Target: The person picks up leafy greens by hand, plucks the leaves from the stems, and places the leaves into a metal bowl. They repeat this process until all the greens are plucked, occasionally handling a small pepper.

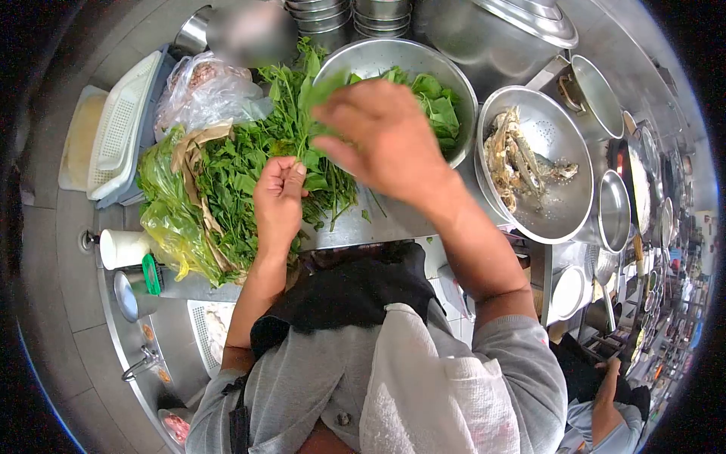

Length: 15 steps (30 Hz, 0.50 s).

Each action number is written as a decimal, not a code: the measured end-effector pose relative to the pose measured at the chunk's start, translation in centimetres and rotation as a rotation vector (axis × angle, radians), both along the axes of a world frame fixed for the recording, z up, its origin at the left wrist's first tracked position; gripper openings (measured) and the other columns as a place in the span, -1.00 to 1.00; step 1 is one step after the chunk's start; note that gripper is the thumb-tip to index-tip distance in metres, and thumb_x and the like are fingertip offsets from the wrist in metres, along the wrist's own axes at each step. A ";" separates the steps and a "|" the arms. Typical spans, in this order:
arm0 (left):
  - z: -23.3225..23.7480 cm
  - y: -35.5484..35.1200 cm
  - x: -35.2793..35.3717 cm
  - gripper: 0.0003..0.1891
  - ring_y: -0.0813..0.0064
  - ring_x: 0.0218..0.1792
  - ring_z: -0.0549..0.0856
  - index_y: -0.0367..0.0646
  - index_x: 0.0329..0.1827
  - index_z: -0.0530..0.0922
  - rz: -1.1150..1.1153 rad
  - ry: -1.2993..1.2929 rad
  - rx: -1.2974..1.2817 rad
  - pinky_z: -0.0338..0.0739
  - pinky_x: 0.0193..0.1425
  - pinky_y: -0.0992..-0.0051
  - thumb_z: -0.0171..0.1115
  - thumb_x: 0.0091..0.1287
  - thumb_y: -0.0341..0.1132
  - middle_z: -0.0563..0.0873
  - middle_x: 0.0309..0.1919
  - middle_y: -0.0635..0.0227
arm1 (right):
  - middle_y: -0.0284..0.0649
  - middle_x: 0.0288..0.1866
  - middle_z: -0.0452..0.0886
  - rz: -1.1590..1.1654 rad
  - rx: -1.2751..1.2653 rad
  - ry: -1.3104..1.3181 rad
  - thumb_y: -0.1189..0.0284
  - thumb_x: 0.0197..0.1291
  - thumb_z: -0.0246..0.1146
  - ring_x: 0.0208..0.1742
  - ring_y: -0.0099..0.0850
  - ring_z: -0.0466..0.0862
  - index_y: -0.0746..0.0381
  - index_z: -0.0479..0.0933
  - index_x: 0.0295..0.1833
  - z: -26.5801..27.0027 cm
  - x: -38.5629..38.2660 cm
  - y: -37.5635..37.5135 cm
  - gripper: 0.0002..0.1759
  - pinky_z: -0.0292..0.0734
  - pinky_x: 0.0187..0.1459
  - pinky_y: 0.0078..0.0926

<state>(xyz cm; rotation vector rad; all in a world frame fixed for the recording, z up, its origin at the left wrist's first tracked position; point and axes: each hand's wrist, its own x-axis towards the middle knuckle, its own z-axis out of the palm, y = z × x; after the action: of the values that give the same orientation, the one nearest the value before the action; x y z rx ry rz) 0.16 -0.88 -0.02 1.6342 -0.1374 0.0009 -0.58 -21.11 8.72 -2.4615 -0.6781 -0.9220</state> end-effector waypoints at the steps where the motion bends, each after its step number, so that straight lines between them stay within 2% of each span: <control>1: 0.1 0.0 -0.1 -0.91 0.63 -0.50 0.55 -0.24 -0.09 0.59 0.015 -0.038 0.058 0.47 -0.38 0.53 0.24 0.52 -0.40 0.68 -0.43 0.41 | -0.23 0.09 0.68 -0.026 -0.029 -0.001 0.34 0.12 0.46 0.14 -0.23 0.63 0.12 0.71 0.03 -0.2 0.1 0.9 -0.67 0.48 0.18 -0.16; 2: 0.3 0.0 -0.2 -0.91 0.60 -0.50 0.57 -0.26 -0.10 0.59 0.034 -0.078 0.113 0.49 -0.37 0.50 0.25 0.52 -0.40 0.70 -0.44 0.38 | -0.25 0.08 0.68 -0.048 -0.060 -0.005 0.35 0.09 0.47 0.15 -0.24 0.63 0.12 0.71 0.00 -0.7 0.3 1.7 -0.68 0.46 0.20 -0.16; 5: 0.9 0.4 -0.7 -0.91 0.73 -0.39 0.49 -0.26 -0.06 0.58 -0.007 -0.136 0.208 0.43 -0.32 0.64 0.21 0.55 -0.41 0.63 -0.37 0.53 | -0.29 0.08 0.68 -0.063 -0.101 -0.038 0.37 0.04 0.48 0.18 -0.25 0.61 0.11 0.71 -0.10 -2.2 1.3 2.0 -0.73 0.42 0.24 -0.13; 8: 1.2 0.7 -0.8 -0.90 0.47 -0.51 0.64 -0.26 -0.10 0.60 0.027 -0.166 0.244 0.54 -0.34 0.42 0.29 0.47 -0.41 0.73 -0.45 0.18 | -0.30 0.04 0.69 -0.018 -0.113 -0.017 0.42 0.04 0.44 0.15 -0.27 0.62 0.11 0.70 -0.18 -2.6 1.5 1.6 -0.81 0.43 0.23 -0.17; 9: 1.2 0.8 -0.9 -0.90 0.47 -0.50 0.64 -0.26 -0.10 0.60 0.009 -0.129 0.255 0.54 -0.33 0.42 0.29 0.46 -0.41 0.73 -0.46 0.18 | -0.30 0.03 0.70 -0.001 -0.117 -0.001 0.44 0.06 0.43 0.14 -0.28 0.63 0.11 0.69 -0.20 -2.6 1.5 1.5 -0.84 0.44 0.22 -0.19; 12: 1.3 0.8 -0.9 -0.91 0.49 -0.49 0.64 -0.26 -0.11 0.60 -0.040 -0.064 0.257 0.54 -0.34 0.43 0.29 0.47 -0.41 0.72 -0.45 0.20 | -0.25 -0.05 0.72 0.023 0.095 0.163 0.50 0.11 0.36 0.06 -0.25 0.67 0.14 0.70 -0.18 -3.4 1.4 1.1 -0.86 0.50 0.14 -0.23; 14: 0.8 0.6 -1.0 -0.91 0.52 -0.50 0.62 -0.26 -0.12 0.60 -0.056 -0.069 0.218 0.52 -0.37 0.45 0.27 0.48 -0.41 0.72 -0.45 0.28 | -0.22 -0.06 0.73 -0.093 0.434 0.261 0.52 0.15 0.33 0.03 -0.22 0.69 0.18 0.69 -0.17 -5.4 2.3 -0.7 -0.87 0.54 0.10 -0.21; 15: 0.8 0.6 -1.0 -0.92 0.57 -0.51 0.59 -0.24 -0.12 0.60 -0.086 0.021 0.128 0.49 -0.40 0.49 0.27 0.49 -0.41 0.70 -0.45 0.34 | -0.20 -0.07 0.74 -0.151 0.603 0.308 0.52 0.17 0.32 0.02 -0.21 0.70 0.20 0.69 -0.16 -6.4 2.9 -2.2 -0.87 0.55 0.08 -0.20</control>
<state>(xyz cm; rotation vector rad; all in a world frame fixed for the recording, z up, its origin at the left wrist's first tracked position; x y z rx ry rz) -0.83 -0.24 0.83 1.7544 -0.1946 -0.0920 2.35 -23.29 2.34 -2.0528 -0.0837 -0.6516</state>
